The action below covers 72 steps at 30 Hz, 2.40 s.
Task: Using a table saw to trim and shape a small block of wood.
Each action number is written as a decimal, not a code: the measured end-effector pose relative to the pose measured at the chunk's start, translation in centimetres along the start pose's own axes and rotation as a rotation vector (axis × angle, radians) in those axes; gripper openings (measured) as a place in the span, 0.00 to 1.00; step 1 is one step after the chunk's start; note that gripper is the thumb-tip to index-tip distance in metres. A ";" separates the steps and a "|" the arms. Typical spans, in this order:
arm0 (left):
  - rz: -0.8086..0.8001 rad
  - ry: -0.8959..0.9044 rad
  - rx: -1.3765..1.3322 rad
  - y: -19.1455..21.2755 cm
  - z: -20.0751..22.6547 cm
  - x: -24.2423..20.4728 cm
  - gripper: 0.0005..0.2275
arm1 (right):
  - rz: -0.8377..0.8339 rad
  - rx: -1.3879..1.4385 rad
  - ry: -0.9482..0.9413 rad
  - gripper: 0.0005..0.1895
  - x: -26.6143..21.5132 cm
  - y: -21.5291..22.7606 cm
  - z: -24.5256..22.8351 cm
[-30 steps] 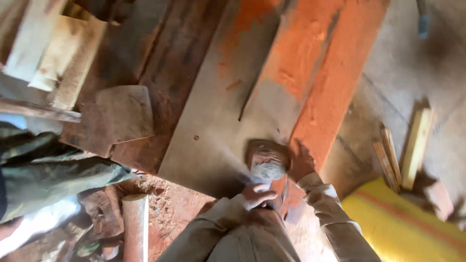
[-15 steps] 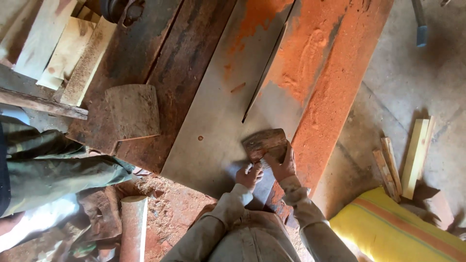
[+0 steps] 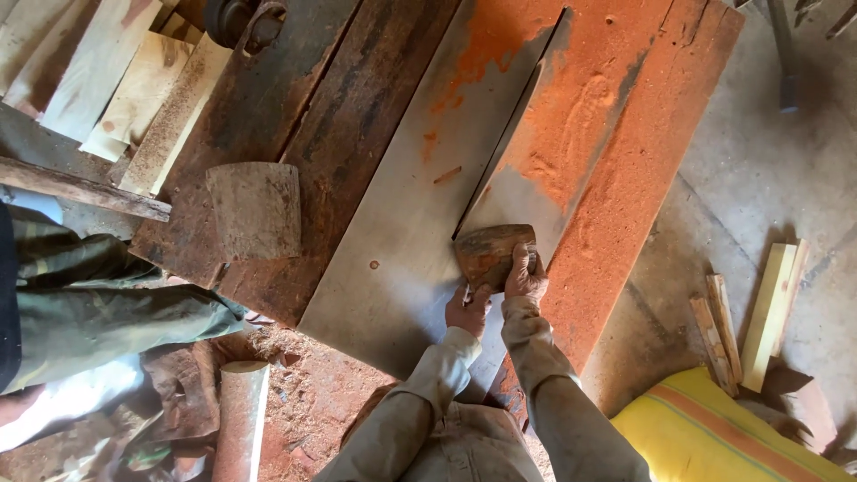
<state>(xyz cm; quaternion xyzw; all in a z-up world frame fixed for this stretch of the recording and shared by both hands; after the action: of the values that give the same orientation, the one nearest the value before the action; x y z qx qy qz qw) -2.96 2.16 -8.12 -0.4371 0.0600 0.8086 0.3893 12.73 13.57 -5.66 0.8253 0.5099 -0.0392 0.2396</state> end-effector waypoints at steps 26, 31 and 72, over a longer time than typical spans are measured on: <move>0.056 0.300 -0.449 -1.8 -0.8 0.1 0.37 | -0.328 -0.429 -0.238 0.54 0.1 -1.4 -5.1; 0.022 0.264 -0.425 -2.3 -0.4 0.1 0.35 | -0.293 -0.408 -0.217 0.50 -0.5 -1.3 -5.8; 0.044 0.244 -0.499 -4.8 -0.3 4.1 0.30 | -0.159 -0.384 -0.212 0.47 3.7 -2.4 -5.3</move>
<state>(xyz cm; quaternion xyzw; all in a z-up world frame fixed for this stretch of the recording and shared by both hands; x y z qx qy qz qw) -0.74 7.72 -10.17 -0.6120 -0.0850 0.7482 0.2418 11.46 19.77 -2.95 0.7132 0.5432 -0.0468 0.4406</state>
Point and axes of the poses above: each hand's wrist, its own x-axis towards the middle knuckle, its own y-axis out of the back of the hand, z = x × y, the point moved 10 cm from there along x, towards the middle knuckle, and after that the axes turned 2 degrees about y, right-handed, at the moved point
